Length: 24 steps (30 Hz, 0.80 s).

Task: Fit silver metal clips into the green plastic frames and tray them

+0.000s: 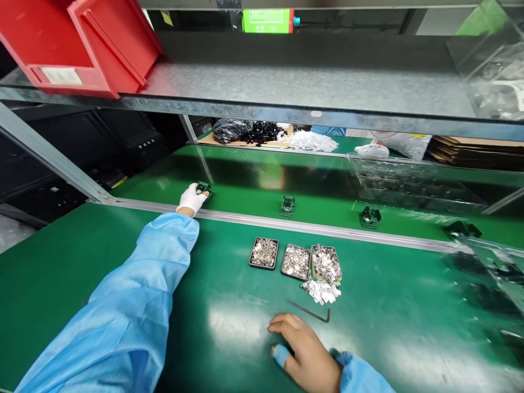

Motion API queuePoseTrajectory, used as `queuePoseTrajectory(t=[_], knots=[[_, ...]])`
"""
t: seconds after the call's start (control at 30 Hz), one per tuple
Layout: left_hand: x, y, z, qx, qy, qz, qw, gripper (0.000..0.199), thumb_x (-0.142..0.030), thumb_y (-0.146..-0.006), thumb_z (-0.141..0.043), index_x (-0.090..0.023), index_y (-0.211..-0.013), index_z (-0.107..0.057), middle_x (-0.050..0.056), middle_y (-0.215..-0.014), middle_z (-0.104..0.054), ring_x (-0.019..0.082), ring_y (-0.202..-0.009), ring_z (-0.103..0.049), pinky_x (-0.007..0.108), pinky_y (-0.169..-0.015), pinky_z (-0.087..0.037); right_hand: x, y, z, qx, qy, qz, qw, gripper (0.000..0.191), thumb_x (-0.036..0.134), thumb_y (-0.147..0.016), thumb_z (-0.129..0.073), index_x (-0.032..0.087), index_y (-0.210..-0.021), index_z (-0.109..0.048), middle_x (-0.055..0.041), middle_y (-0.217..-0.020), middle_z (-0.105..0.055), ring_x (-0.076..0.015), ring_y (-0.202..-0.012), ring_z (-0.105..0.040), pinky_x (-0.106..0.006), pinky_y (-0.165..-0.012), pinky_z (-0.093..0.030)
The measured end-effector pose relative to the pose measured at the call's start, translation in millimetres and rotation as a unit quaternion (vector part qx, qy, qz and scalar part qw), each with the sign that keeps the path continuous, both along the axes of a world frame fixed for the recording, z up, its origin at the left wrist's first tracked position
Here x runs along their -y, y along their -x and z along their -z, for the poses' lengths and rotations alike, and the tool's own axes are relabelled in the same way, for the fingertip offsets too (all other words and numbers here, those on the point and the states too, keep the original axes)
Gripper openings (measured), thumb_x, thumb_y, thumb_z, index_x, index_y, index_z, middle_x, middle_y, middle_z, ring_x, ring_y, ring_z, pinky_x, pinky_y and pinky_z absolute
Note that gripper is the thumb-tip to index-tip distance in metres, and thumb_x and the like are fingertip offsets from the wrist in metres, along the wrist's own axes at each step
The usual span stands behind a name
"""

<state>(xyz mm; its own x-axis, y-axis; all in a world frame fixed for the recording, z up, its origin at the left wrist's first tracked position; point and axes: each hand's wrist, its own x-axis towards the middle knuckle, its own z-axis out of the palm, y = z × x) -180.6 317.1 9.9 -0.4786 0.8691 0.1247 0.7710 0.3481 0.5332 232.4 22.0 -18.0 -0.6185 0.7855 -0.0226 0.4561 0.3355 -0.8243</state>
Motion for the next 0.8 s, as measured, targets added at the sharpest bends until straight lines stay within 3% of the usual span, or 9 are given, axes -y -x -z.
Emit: queuePoseTrajectory(t=[0.1, 0.23, 0.43, 0.6, 0.7, 0.8], knots=[[-14, 9, 6.6, -0.001, 0.046, -0.004, 0.999, 0.064, -0.038, -0.075, -0.064, -0.010, -0.130, -0.048, 0.022, -0.124, -0.056, 0.039, -0.116, -0.053, 0.048, -0.097, -0.042, -3, 0, -0.4, -0.007, 0.005, -0.008, 1.000, 0.029, 0.014, -0.079, -0.055, 0.022, -0.106, -0.061, -0.0073, -0.113, -0.064, -0.0206, -0.107, -0.059, -0.033, -0.094, -0.047], [-18, 17, 12.0, -0.002, 0.067, 0.002, 0.998, 0.075, -0.042, -0.074, -0.065, -0.008, -0.137, -0.039, 0.024, -0.132, -0.050, 0.039, -0.123, -0.047, 0.047, -0.101, -0.039, -5, -1, -0.4, -0.013, 0.003, -0.020, 1.000, 0.026, 0.014, -0.080, -0.054, 0.022, -0.104, -0.062, -0.0066, -0.109, -0.065, -0.0197, -0.103, -0.061, -0.032, -0.091, -0.048], [12, 21, -6.2, -0.003, 0.046, 0.014, 0.999, 0.072, -0.041, -0.081, -0.057, -0.002, -0.137, -0.035, 0.028, -0.136, -0.045, 0.039, -0.125, -0.046, 0.047, -0.101, -0.039, -3, -3, 1.2, -0.018, -0.015, -0.010, 1.000, 0.022, 0.015, -0.083, -0.052, 0.023, -0.100, -0.062, -0.0055, -0.104, -0.066, -0.0193, -0.098, -0.061, -0.033, -0.088, -0.049], [82, 17, -23.6, 0.003, 0.011, 0.095, 0.995, 0.054, -0.035, -0.085, -0.051, -0.008, -0.131, -0.046, 0.017, -0.132, -0.054, 0.026, -0.119, -0.054, 0.033, -0.100, -0.043, -7, 0, 3.4, -0.021, -0.023, -0.018, 0.999, 0.021, 0.020, -0.087, -0.048, 0.023, -0.102, -0.063, -0.0071, -0.105, -0.066, -0.0204, -0.100, -0.061, -0.036, -0.090, -0.050], [149, 18, -23.4, 0.007, 0.007, 0.112, 0.994, 0.048, -0.035, -0.082, -0.055, -0.013, -0.124, -0.055, 0.010, -0.125, -0.061, 0.022, -0.112, -0.058, 0.029, -0.099, -0.044, -9, -11, -4.4, -0.035, -0.021, -0.010, 0.999, 0.026, 0.033, -0.089, -0.046, 0.027, -0.108, -0.063, -0.0091, -0.108, -0.066, -0.0241, -0.102, -0.063, -0.041, -0.090, -0.052], [228, 32, -24.7, -0.003, -0.001, 0.070, 0.998, 0.045, -0.036, -0.080, -0.057, -0.018, -0.121, -0.058, 0.005, -0.123, -0.062, 0.020, -0.111, -0.059, 0.028, -0.099, -0.044, -15, -42, -23.0, -0.072, -0.038, 0.044, 0.996, 0.033, 0.047, -0.087, -0.047, 0.041, -0.118, -0.058, -0.0125, -0.113, -0.064, -0.0315, -0.098, -0.065, -0.050, -0.082, -0.055]])
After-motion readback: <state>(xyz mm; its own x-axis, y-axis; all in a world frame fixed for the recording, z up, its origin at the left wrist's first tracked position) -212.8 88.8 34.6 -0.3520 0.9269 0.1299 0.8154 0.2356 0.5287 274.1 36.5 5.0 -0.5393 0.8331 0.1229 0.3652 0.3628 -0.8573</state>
